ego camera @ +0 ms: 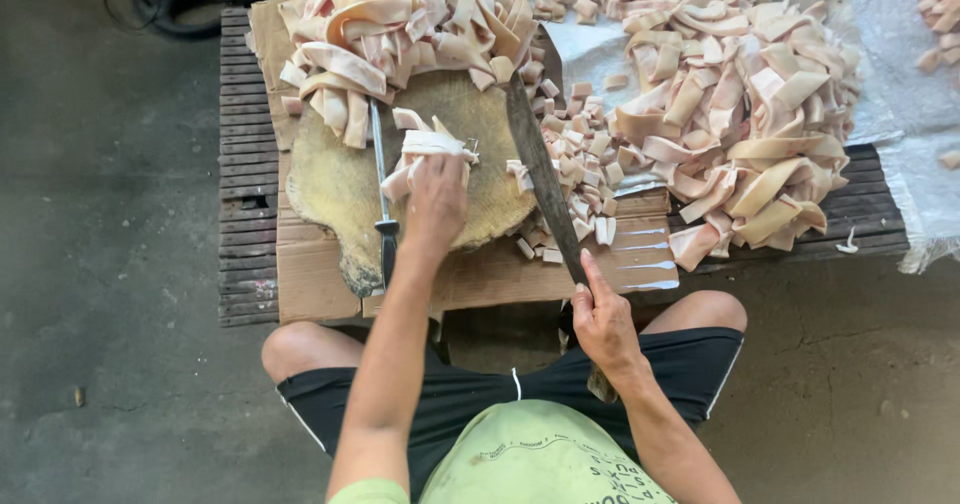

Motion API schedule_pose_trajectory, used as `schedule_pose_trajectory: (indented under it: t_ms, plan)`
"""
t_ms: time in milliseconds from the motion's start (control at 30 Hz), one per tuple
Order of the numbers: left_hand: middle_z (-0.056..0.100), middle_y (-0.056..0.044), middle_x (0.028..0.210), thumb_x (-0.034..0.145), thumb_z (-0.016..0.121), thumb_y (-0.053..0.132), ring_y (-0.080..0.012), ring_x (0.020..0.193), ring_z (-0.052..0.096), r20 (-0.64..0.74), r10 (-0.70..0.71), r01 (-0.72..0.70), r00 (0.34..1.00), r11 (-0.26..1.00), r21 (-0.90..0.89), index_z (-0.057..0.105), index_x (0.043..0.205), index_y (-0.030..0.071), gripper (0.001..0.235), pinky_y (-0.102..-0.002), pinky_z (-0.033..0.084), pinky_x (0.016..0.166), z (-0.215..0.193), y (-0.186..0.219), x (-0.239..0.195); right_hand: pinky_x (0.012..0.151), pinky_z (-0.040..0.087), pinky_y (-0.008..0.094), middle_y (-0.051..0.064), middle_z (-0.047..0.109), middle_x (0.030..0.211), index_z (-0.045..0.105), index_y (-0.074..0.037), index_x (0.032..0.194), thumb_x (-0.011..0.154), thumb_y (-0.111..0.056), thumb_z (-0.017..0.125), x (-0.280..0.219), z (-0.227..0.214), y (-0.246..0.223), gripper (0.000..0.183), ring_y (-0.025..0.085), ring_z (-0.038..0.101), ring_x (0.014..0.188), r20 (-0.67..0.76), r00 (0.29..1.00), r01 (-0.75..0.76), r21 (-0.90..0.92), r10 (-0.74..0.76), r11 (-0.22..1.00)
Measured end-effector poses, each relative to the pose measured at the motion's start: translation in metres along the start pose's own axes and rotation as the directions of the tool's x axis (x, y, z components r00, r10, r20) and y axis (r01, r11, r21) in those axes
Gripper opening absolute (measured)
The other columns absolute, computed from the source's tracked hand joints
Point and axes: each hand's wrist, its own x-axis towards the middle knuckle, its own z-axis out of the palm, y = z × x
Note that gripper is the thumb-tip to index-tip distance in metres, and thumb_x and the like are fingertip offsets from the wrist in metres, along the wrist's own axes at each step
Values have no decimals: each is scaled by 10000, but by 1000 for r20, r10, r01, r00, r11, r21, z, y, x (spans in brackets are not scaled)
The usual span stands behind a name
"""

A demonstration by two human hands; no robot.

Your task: The person sits cross-legged on the floor and uses a large knife to chop strips of pale meat into small cubes on a wooden cutting board. The chopped pieces are pushed aside and accumulate on a white sheet next to the board.

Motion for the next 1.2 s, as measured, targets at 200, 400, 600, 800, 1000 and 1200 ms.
schedule_pose_trajectory:
  t_ms: [200,400,600,800,1000,1200]
  plan:
    - [619,-187,1237,806,603,125,-450,1151,569,-64,224,-196,973,935,294,606,1289,68,487,-561,410,1008,-12,-57,64,691,522,474,279,680,845,513,-44,1480,916,-24,576,12,1,-5,568,435,665,766,-50,969,237,-96,-243,967]
    - [630,-175,1091,1024,569,159,-401,1021,601,-78,133,-117,988,978,175,595,1118,79,126,-514,477,897,-14,-66,66,676,553,459,239,703,770,527,-83,1466,933,-44,551,20,1,1,534,403,689,676,71,991,-121,157,111,980]
    - [701,-243,1073,1091,537,274,-439,1003,665,13,-297,288,955,913,-289,551,1158,26,258,-524,519,862,-25,-52,65,666,517,488,261,681,834,502,-58,1499,933,-27,580,23,-5,6,572,436,669,752,-45,974,218,-75,-221,973]
    - [684,-267,1184,890,704,269,-419,1074,682,237,-210,241,949,964,-111,539,1354,6,559,-504,537,912,-27,-54,64,664,503,527,277,699,868,548,-108,1464,913,-50,624,36,1,11,559,463,668,753,63,981,193,-249,-183,949]
    - [717,-200,1176,967,602,219,-293,1004,721,339,-534,613,774,767,-190,616,1283,19,374,-444,585,918,-39,-43,77,663,538,479,314,683,954,536,-47,1455,939,-31,570,42,-10,10,517,449,691,797,-71,987,144,-54,-147,988]
    - [700,-124,1044,956,506,127,-157,798,643,419,-543,662,728,396,-636,473,1228,62,281,-339,527,700,-89,-38,53,614,554,453,275,714,741,539,-136,1463,926,-72,567,11,-23,-6,541,397,684,624,204,961,-213,100,189,972]
